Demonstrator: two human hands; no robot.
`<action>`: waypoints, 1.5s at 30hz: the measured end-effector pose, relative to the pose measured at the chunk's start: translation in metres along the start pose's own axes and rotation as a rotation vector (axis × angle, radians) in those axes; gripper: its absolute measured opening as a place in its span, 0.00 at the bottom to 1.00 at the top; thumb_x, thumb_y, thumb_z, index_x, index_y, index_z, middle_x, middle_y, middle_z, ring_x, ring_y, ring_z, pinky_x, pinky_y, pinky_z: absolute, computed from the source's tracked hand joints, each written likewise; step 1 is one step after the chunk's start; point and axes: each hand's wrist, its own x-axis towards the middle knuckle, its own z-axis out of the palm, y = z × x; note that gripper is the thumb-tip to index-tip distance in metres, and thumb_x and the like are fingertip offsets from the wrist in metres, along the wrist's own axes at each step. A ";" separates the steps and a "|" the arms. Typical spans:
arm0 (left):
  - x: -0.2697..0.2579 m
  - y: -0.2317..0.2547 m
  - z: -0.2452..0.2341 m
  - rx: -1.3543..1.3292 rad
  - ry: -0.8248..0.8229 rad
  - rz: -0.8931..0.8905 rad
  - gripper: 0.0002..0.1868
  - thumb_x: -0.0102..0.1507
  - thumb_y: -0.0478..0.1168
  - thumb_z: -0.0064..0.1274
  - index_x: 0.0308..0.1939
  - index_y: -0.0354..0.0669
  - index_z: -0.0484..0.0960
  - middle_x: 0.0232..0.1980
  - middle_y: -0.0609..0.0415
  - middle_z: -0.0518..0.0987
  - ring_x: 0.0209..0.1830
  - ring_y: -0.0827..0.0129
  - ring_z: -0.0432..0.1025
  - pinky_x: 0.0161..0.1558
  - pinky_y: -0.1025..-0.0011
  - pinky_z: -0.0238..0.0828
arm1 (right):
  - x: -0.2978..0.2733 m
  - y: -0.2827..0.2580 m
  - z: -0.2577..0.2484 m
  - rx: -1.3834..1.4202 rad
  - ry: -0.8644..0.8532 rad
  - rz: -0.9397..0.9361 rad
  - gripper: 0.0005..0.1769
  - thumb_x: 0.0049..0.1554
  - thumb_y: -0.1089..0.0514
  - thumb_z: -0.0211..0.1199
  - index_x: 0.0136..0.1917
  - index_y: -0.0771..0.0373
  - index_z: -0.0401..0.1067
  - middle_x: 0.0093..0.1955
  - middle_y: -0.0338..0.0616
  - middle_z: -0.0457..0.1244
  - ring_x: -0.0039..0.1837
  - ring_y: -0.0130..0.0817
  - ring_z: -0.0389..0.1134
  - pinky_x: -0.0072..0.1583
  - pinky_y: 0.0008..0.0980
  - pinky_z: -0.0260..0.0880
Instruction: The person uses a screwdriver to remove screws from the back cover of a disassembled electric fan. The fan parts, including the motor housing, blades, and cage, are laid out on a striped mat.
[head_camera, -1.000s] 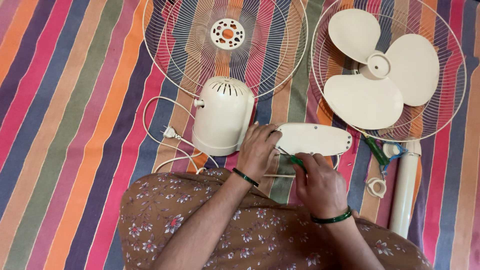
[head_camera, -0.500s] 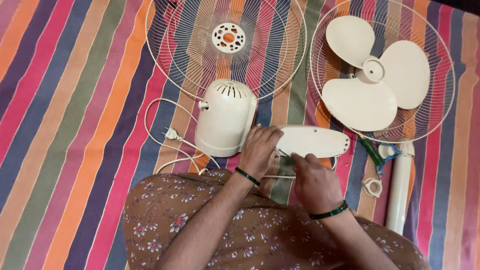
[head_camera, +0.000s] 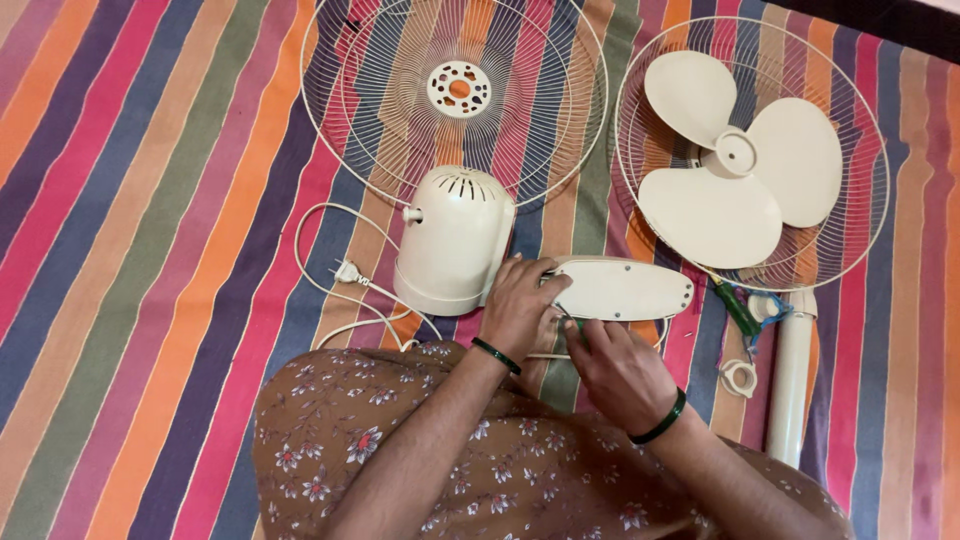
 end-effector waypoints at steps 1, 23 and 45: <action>0.000 -0.001 0.002 0.007 -0.018 -0.012 0.23 0.49 0.35 0.67 0.49 0.48 0.84 0.61 0.47 0.77 0.64 0.51 0.69 0.71 0.49 0.57 | 0.001 -0.001 -0.001 0.006 -0.016 0.017 0.25 0.49 0.63 0.58 0.61 0.67 0.71 0.44 0.44 0.62 0.48 0.37 0.67 0.44 0.34 0.71; 0.001 -0.003 0.003 -0.029 0.016 0.049 0.10 0.51 0.33 0.64 0.35 0.46 0.84 0.56 0.54 0.78 0.63 0.58 0.71 0.67 0.51 0.60 | 0.004 0.009 0.003 0.620 0.102 0.468 0.14 0.56 0.61 0.62 0.56 0.60 0.77 0.42 0.54 0.70 0.42 0.51 0.72 0.45 0.47 0.70; 0.000 -0.004 0.005 -0.001 -0.028 0.066 0.05 0.51 0.35 0.63 0.28 0.45 0.82 0.52 0.52 0.77 0.60 0.58 0.72 0.61 0.51 0.60 | 0.001 0.012 -0.012 0.736 0.104 0.452 0.23 0.55 0.55 0.68 0.63 0.60 0.75 0.48 0.55 0.70 0.49 0.44 0.75 0.47 0.39 0.74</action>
